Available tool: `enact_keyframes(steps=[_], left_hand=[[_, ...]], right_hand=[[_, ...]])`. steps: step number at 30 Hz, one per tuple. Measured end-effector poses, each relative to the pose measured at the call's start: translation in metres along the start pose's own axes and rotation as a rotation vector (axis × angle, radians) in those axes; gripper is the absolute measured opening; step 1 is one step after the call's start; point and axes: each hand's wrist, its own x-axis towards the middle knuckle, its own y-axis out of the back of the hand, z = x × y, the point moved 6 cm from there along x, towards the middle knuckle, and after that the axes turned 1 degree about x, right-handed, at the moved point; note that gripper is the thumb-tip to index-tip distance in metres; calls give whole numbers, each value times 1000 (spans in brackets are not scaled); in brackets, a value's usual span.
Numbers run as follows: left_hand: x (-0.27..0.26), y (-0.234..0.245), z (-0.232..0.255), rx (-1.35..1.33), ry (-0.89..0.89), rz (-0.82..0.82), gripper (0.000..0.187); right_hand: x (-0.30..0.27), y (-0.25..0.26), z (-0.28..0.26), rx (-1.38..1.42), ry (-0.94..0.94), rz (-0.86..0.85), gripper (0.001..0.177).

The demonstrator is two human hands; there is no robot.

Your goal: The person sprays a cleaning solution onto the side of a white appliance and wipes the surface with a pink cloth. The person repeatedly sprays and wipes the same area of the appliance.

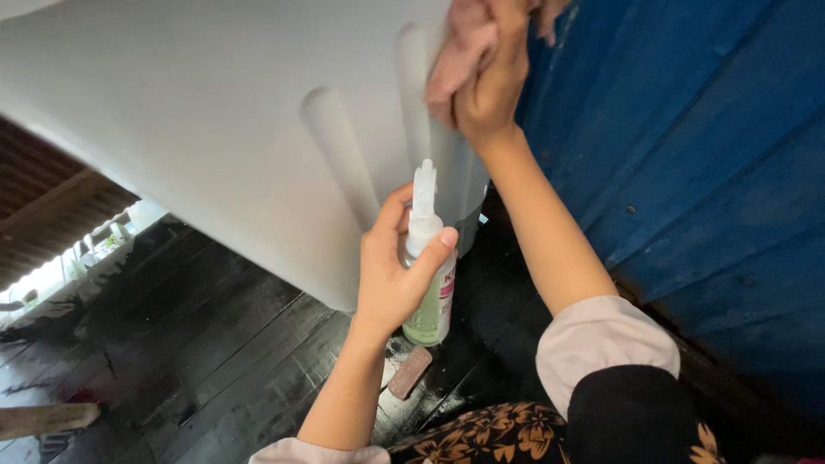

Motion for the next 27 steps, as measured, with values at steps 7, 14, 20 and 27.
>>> enact_keyframes(steps=[7, 14, 20, 27], left_hand=[[-40, 26, 28, 39, -26, 1, 55], [-76, 49, 45, -198, 79, -73, 50], [-83, 66, 61, -188, 26, -86, 50], [-80, 86, 61, -187, 26, -83, 53]], right_hand=[[-44, 1, -1, 4, -343, 87, 52], [-126, 1, -107, 43, -502, -190, 58], [-42, -30, -153, 4, -28, -187, 55], [13, -56, -63, 183, -457, -51, 56]])
